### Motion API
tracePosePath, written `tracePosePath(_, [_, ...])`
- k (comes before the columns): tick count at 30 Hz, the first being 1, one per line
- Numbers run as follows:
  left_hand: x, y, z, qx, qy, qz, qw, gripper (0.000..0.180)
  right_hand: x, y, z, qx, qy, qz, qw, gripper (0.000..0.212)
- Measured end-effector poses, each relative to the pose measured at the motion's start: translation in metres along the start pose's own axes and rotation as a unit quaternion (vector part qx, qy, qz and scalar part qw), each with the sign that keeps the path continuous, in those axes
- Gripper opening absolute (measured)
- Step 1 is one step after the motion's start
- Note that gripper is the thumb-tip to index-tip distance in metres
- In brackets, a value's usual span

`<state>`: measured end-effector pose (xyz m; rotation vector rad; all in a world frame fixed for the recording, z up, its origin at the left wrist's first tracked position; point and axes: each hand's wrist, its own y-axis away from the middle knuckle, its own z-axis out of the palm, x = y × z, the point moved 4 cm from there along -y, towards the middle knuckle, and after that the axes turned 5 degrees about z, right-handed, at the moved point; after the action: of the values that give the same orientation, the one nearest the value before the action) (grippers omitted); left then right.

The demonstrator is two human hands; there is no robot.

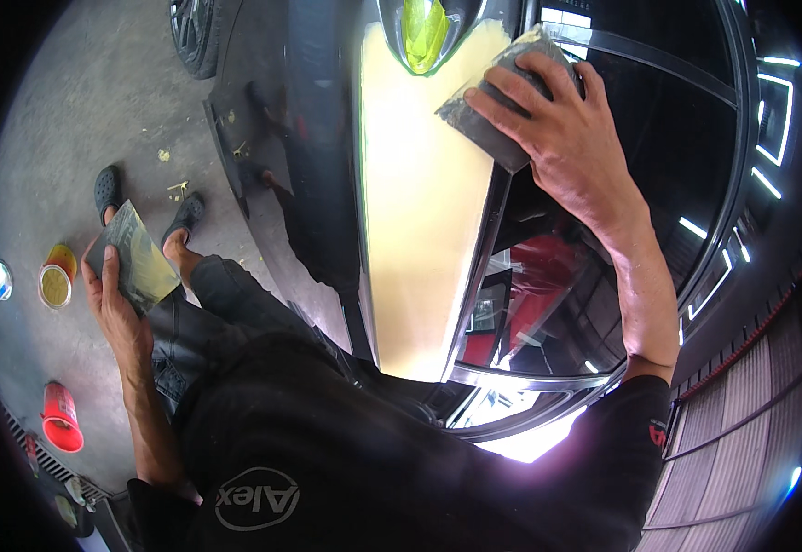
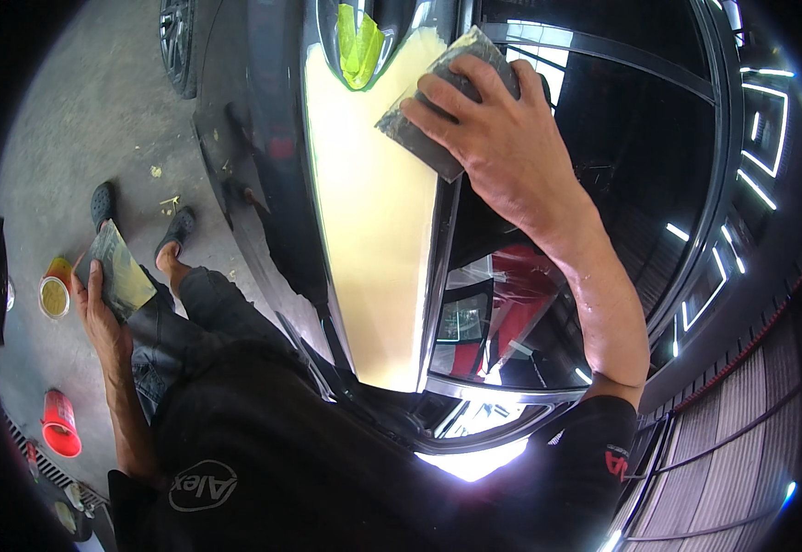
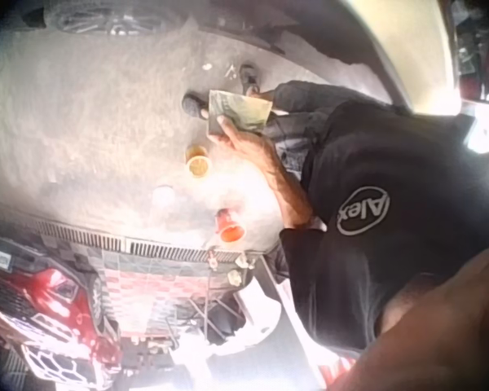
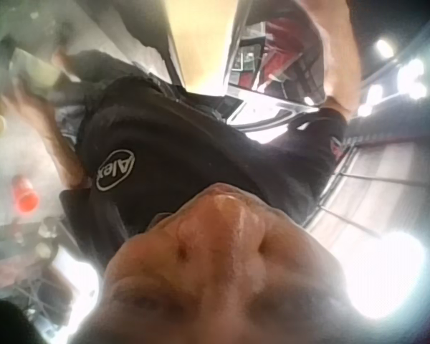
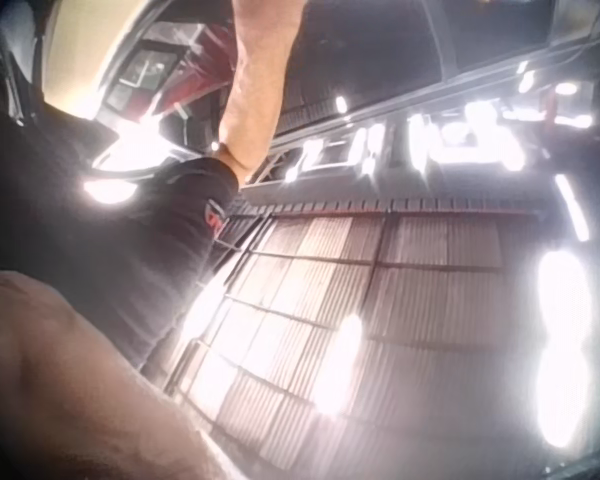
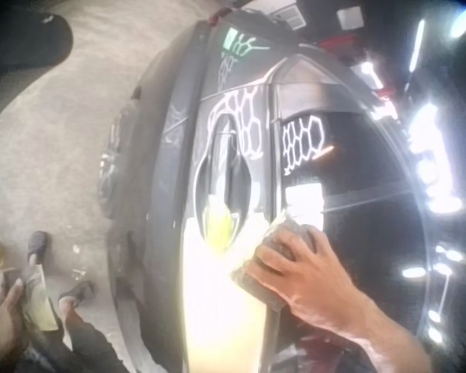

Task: The person applies a yellow body filler to a car's rear quarter panel using a metal spreader. They smooth the filler over a taped-off area, then walk to a bucket to scoop more filler and apply it to the spreader before returning to the car to continue the application.

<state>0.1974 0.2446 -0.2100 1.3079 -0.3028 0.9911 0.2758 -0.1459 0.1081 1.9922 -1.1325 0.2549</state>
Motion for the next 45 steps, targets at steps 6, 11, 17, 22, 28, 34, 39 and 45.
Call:
tracePosePath(6, [-0.002,0.002,-0.003,-0.013,-0.009,-0.01,1.0,0.033,-0.001,0.008,-0.024,-0.05,-0.004,0.005,0.999,0.052])
tracePosePath(11, [-0.007,0.001,-0.007,-0.024,-0.005,-0.005,1.0,0.031,0.021,-0.015,-0.016,0.024,0.069,-0.019,0.997,0.054])
tracePosePath(17, [-0.004,0.005,-0.011,-0.004,0.007,-0.009,1.0,0.033,0.033,-0.036,-0.004,0.004,0.114,-0.057,0.992,0.071])
tracePosePath(22, [-0.009,0.004,-0.019,-0.001,0.002,-0.001,1.0,0.039,0.021,-0.048,-0.028,-0.012,0.029,-0.052,0.998,0.057])
tracePosePath(28, [-0.006,0.005,-0.012,-0.005,-0.004,-0.001,1.0,0.039,0.0,-0.025,0.0,0.031,0.032,0.044,0.998,0.054])
tracePosePath(34, [-0.007,0.006,-0.008,-0.008,-0.011,0.002,1.0,0.039,-0.028,-0.004,0.005,0.025,-0.018,0.094,0.995,0.056])
tracePosePath(39, [-0.01,0.006,-0.008,-0.011,-0.009,0.005,1.0,0.037,-0.045,0.005,0.003,0.026,-0.036,0.126,0.991,0.055])
tracePosePath(45, [-0.013,0.01,-0.01,-0.016,0.002,-0.006,1.0,0.031,-0.062,0.018,0.009,0.012,-0.045,0.154,0.987,0.056])
